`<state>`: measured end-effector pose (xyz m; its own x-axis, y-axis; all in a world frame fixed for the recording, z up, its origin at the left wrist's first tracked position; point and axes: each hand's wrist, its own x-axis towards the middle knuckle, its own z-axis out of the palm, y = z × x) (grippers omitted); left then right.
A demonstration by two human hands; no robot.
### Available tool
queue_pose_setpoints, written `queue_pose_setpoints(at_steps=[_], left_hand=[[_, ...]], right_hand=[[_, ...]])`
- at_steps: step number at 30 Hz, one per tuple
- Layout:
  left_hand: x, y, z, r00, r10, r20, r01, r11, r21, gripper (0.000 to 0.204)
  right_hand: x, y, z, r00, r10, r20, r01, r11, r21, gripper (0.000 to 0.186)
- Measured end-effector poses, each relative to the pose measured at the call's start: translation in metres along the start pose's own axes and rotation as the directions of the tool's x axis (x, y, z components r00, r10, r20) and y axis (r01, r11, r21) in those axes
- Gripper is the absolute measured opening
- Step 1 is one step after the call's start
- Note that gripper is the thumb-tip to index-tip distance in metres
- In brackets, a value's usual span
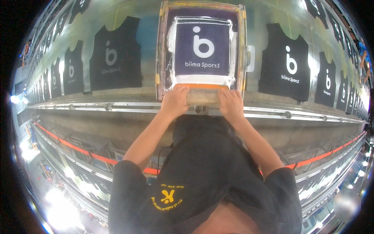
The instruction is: The person uses a squeegee to apply white ink through a screen-printing frame onto a black t-shirt with a logo. They repeatedly lift the frame, pull the squeegee across the screen, and reposition the frame to continue printing the same design.
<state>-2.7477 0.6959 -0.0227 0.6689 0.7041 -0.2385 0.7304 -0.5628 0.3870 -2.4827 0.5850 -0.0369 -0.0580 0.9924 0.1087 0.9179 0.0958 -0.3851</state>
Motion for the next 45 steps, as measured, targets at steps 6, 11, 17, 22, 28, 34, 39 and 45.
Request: queue_pose_setpoints(at_steps=[6, 11, 17, 22, 28, 34, 39, 45], left_hand=[[0.056, 0.014, -0.084, 0.923, -0.046, 0.382, 0.023, 0.998, 0.063, 0.045], [0.206, -0.032, -0.134, 0.93, -0.059, 0.362, 0.017, 0.993, 0.116, 0.042], [0.338, -0.085, -0.153, 0.976, 0.004, 0.216, -0.054, 0.973, 0.226, 0.054], [0.338, -0.092, -0.126, 0.994, -0.022, 0.106, -0.003, 0.973, 0.23, 0.051], [0.249, -0.062, -0.104, 0.986, -0.047, 0.159, 0.023, 0.988, 0.151, 0.044], [0.092, -0.02, -0.03, 0.993, -0.053, 0.109, 0.048, 0.998, 0.043, 0.04], [0.079, -0.006, -0.054, 0.975, -0.027, 0.222, 0.013, 0.998, 0.062, 0.05], [0.096, -0.031, -0.06, 0.985, -0.015, 0.172, -0.01, 0.99, 0.142, 0.069]], right_hand=[[0.051, 0.017, -0.056, 0.975, 0.016, 0.22, -0.016, 1.0, -0.001, 0.026], [0.205, 0.071, -0.063, 0.93, 0.191, 0.314, -0.19, 0.981, -0.033, 0.031], [0.334, 0.127, -0.052, 0.906, 0.306, 0.293, -0.279, 0.951, -0.132, 0.042], [0.329, 0.124, -0.032, 0.911, 0.338, 0.234, -0.303, 0.937, -0.173, 0.051], [0.244, 0.089, -0.019, 0.944, 0.284, 0.166, -0.256, 0.951, -0.174, 0.036], [0.079, 0.038, 0.002, 0.994, 0.106, -0.012, -0.107, 0.991, -0.077, 0.017], [0.075, 0.023, -0.025, 0.976, 0.116, 0.182, -0.113, 0.993, -0.028, 0.037], [0.124, 0.013, -0.02, 0.899, 0.188, 0.395, -0.208, 0.978, 0.008, 0.067]])
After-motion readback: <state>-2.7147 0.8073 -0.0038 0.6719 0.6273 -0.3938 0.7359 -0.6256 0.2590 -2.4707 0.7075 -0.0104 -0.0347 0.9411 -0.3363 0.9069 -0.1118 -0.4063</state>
